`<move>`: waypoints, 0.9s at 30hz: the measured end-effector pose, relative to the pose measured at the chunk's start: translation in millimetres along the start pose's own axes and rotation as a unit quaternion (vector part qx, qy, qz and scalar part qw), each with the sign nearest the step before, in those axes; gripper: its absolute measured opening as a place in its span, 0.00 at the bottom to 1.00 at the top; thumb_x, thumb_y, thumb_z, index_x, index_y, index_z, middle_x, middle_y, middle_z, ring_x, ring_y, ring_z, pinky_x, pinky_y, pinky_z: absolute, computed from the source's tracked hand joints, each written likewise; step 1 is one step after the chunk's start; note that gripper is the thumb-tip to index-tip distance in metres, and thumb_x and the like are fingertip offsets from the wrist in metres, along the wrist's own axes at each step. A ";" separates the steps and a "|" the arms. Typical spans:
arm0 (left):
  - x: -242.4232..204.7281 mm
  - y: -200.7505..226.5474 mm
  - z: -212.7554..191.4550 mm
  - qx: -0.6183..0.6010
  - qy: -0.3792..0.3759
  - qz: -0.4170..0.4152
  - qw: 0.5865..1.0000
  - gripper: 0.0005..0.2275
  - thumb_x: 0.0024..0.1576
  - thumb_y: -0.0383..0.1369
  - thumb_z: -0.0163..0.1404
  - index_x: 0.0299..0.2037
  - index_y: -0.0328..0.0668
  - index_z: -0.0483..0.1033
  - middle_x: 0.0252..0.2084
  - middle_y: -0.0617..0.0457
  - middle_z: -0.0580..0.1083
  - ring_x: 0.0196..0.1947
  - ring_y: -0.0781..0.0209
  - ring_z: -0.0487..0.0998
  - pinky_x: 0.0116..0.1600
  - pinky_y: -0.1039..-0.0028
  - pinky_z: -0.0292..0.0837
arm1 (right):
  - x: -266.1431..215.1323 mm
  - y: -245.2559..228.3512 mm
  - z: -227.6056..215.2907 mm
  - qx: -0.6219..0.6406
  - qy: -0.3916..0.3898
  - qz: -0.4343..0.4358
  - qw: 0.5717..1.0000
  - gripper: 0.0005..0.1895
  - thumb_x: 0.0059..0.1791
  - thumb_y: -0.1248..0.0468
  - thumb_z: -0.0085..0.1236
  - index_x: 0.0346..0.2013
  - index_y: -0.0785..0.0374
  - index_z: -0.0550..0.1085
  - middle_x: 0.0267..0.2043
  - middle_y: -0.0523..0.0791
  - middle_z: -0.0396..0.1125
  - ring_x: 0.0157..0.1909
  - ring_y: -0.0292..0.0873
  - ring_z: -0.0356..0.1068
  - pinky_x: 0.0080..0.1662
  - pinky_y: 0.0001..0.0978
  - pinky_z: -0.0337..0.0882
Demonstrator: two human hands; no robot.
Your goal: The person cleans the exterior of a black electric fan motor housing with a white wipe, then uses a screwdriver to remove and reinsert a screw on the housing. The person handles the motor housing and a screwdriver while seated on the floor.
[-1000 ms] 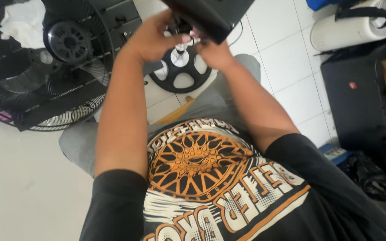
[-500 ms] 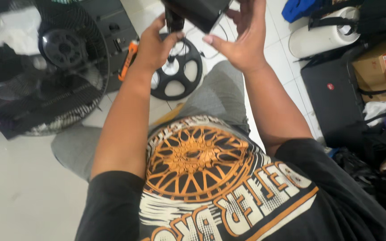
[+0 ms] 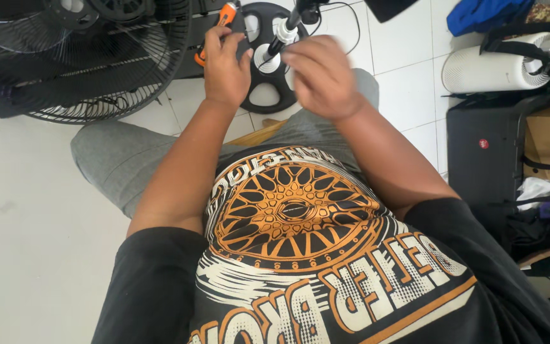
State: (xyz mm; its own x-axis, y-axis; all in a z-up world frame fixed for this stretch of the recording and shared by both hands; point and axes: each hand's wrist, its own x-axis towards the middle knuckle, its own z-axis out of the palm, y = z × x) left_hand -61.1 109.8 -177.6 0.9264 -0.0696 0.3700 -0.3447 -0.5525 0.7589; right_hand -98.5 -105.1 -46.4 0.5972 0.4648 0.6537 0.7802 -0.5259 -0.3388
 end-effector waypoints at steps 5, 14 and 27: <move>4.1 -3.6 -16.2 -0.039 -0.001 -0.018 0.999 0.14 0.58 0.23 0.60 0.53 0.36 0.75 0.61 0.43 0.66 0.59 0.44 0.73 0.64 0.64 0.72 | 16.8 38.4 98.6 0.113 -0.033 0.303 0.946 0.10 0.55 0.71 0.57 0.52 0.65 0.74 0.47 0.52 0.72 0.43 0.53 0.77 0.45 0.39 0.75; 21.9 29.5 -75.3 -0.187 -0.031 -0.053 0.980 0.10 0.61 0.22 0.56 0.52 0.35 0.76 0.51 0.45 0.75 0.44 0.58 0.82 0.49 0.72 0.79 | 44.0 147.5 223.7 0.034 -0.091 0.423 0.901 0.08 0.52 0.62 0.60 0.41 0.63 0.79 0.41 0.54 0.76 0.46 0.55 0.76 0.48 0.43 0.74; 42.3 26.5 -99.9 -0.189 0.004 -0.095 0.977 0.06 0.62 0.21 0.55 0.48 0.35 0.78 0.44 0.48 0.77 0.39 0.62 0.81 0.43 0.76 0.78 | 78.5 160.6 240.1 -0.075 -0.101 0.353 0.927 0.12 0.42 0.62 0.68 0.39 0.58 0.83 0.44 0.54 0.73 0.45 0.58 0.72 0.47 0.48 0.71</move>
State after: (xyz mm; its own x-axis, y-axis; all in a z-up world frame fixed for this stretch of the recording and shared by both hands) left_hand -46.2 175.2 -88.3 0.9783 0.0115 0.2070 -0.2001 -0.2087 0.9573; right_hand 118.4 18.0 -212.0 0.9836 0.0830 0.1602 0.1563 -0.8359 -0.5262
